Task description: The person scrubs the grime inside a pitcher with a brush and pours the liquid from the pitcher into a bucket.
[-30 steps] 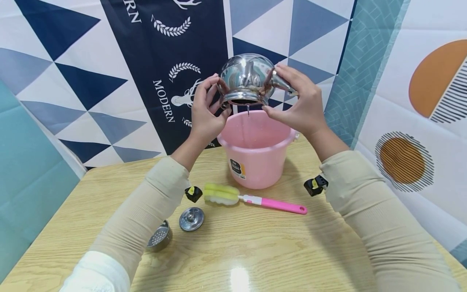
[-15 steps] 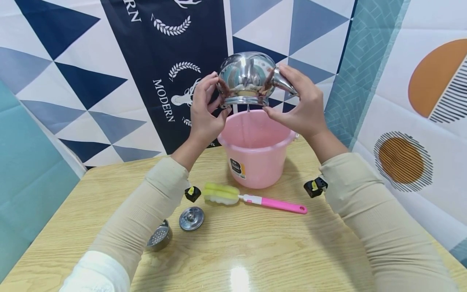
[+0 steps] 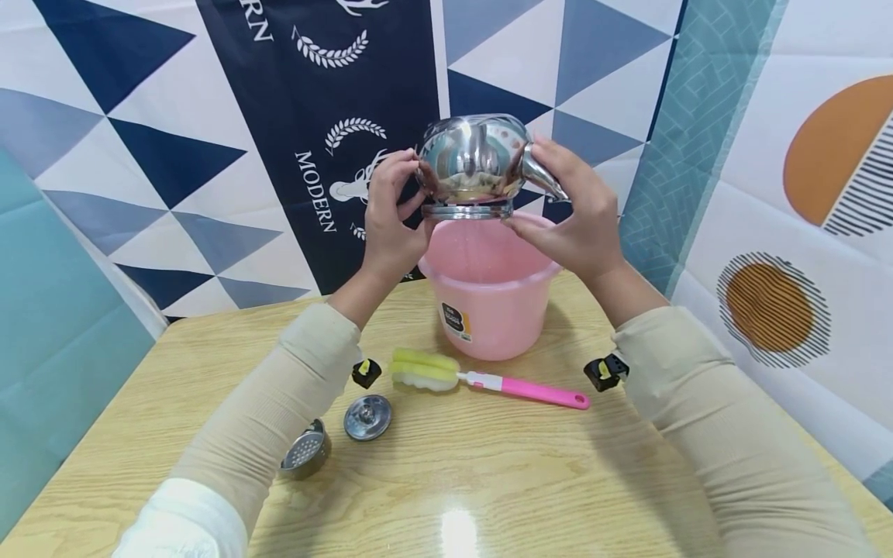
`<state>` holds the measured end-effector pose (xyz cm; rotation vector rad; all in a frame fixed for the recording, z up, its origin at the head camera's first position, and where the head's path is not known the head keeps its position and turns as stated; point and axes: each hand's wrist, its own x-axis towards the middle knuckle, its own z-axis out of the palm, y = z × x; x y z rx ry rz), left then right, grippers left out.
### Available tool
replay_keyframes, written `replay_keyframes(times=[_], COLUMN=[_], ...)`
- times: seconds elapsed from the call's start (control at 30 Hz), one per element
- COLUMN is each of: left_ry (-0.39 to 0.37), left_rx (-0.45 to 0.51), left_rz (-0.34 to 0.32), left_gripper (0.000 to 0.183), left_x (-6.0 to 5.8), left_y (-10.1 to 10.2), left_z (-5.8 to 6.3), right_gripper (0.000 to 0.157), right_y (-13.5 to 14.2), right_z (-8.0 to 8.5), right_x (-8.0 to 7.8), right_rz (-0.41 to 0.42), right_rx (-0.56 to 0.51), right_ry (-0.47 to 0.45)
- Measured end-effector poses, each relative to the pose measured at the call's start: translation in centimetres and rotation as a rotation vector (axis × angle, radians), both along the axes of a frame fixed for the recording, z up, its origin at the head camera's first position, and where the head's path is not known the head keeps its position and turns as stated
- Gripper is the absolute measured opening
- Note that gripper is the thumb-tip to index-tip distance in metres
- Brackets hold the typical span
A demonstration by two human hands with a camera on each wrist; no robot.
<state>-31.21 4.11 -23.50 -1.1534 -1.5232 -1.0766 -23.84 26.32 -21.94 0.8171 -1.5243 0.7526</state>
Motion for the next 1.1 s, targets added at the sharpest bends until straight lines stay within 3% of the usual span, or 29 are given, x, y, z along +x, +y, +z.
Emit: replay_keyframes(times=[0.43,0.53,0.8,0.97,1.1], left_ry=[0.006,-0.004,-0.108,-0.188,-0.295], left_rx=[-0.026,-0.035,-0.072,-0.089,-0.095], left_rz=[0.006,0.004,-0.046,-0.064,-0.075], left_gripper=[0.058,0.058,0.061,0.053,0.049], left_x=[-0.2,-0.2,-0.1,0.0,0.2], left_y=[-0.2,-0.3,-0.5,-0.6,-0.7], left_z=[-0.4,-0.4,-0.5,-0.4,-0.2], right_gripper=[0.075,0.076,0.075,0.073,0.068], right_y=[0.0,0.6,0.3,1.5,2.1], right_z=[-0.5,-0.8,-0.4,-1.1,-1.5], right_x=[0.1,-0.5,0.7,-0.6,-1.2], right_rz=[0.002,0.000,-0.055,-0.101,-0.127], right_rx=[0.016,0.022,0.027,-0.005,-0.056], right_ry=[-0.003,-0.031,-0.155,-0.257,-0.434])
